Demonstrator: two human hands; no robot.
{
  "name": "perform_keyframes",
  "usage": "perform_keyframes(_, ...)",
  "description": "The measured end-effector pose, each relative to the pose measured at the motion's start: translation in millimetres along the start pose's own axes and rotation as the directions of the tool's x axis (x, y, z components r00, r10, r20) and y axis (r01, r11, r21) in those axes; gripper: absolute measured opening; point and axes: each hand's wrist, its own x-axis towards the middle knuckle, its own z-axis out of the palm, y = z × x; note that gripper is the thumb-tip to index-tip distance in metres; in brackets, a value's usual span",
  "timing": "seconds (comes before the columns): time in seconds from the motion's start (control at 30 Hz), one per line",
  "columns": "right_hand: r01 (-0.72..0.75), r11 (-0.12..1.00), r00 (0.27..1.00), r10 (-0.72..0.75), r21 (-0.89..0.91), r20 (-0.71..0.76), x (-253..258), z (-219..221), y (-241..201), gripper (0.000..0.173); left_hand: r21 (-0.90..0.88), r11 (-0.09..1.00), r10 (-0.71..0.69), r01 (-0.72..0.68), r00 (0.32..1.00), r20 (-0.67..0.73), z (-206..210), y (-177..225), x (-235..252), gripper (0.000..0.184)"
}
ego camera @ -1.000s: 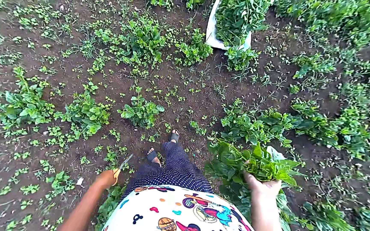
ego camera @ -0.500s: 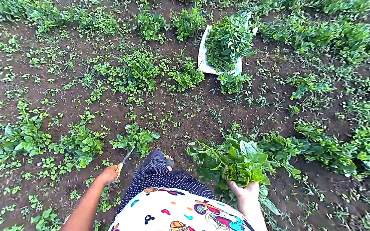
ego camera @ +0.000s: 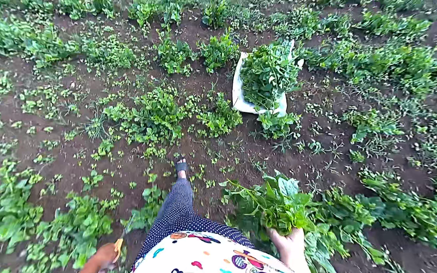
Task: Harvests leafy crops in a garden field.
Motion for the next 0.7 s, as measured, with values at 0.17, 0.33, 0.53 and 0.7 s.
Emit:
perform_keyframes(0.17, 0.08, 0.997, 0.994, -0.079, -0.001, -0.08, 26, 109, 26, 0.042, 0.08, 0.997, 0.019, -0.013, 0.998, -0.068, -155, 86, 23, 0.038)
perform_keyframes(0.33, 0.088, 0.993, 0.992, -0.08, 0.082, -0.097, 61, 209, 34, 0.044, 0.237, 0.962, 0.186, -0.138, 0.963, -0.193, -330, 231, 3, 0.037)
perform_keyframes(0.53, 0.033, 0.995, 0.998, -0.028, 0.091, -0.053, 94, 295, 29, 0.047, 0.369, 0.886, 0.409, -0.28, 0.847, -0.34, -431, 409, -21, 0.041)
perform_keyframes(0.7, 0.011, 0.998, 0.999, -0.008, 0.067, -0.04, 134, 368, 20, 0.045, 0.319, 0.874, 0.446, -0.367, 0.866, -0.224, -434, 484, -9, 0.038)
